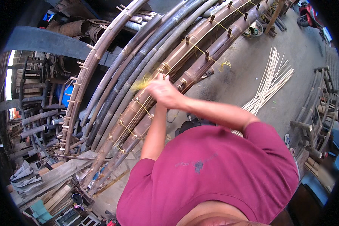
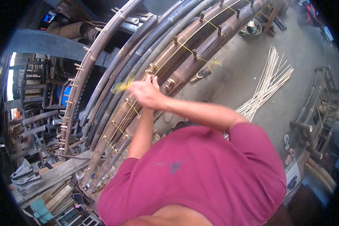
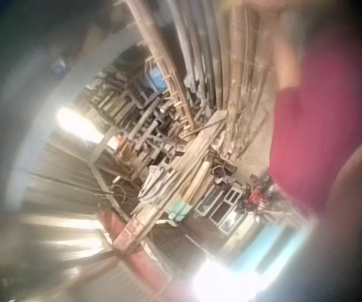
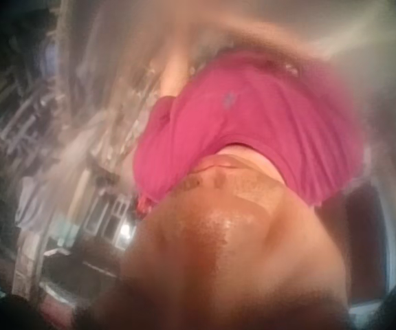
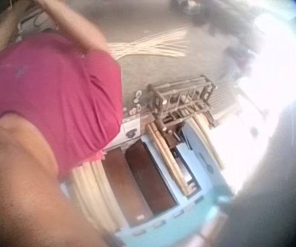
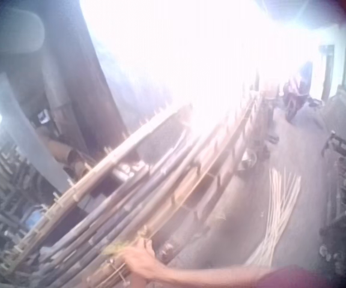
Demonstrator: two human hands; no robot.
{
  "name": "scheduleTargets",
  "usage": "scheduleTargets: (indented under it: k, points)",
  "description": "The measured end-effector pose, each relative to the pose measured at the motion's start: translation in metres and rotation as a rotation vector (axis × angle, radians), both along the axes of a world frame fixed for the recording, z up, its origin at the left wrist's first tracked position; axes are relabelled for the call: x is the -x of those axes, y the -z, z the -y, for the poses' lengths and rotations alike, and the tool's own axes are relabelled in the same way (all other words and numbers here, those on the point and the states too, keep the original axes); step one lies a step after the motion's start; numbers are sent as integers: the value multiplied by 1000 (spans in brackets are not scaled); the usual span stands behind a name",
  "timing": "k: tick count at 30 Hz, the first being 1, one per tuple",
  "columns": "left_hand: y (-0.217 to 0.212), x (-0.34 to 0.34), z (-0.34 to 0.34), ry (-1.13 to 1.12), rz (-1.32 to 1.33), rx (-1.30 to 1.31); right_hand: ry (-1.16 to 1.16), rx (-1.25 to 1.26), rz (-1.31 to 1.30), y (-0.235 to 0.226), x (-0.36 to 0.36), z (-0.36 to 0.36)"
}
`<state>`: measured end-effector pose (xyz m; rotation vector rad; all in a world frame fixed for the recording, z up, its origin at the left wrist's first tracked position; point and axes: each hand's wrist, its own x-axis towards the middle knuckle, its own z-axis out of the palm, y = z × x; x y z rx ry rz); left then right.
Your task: The person ties thin bamboo sticks to a curved bamboo frame using yellow string. They wrap the string around the sticks and frame, then tie knots to secure them in place. The process is repeated for multiple sticks along the frame.
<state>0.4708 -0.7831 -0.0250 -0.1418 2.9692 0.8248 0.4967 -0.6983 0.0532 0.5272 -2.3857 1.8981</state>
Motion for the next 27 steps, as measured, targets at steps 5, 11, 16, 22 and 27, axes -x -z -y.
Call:
scheduleTargets:
  k: [5, 11, 16, 22, 27]
  points:
    - [12, 5, 14, 88, -152, -68, 45, -1099, -384, 28, 122, 9]
    - [4, -6, 24, 29, -175, -125, -680, 82, 382, -50, 101, -35]
    - [-6, 2, 7, -47, -33, -120, -618, -275, -290, 108, -32, -102]
    - [-59, 56, -6, -58, -392, -544, -472, -345, -133, 87, -33, -90]
    - [46, 132, 57, -68, -216, -12, -638, -800, -306, 79, -42, -70]
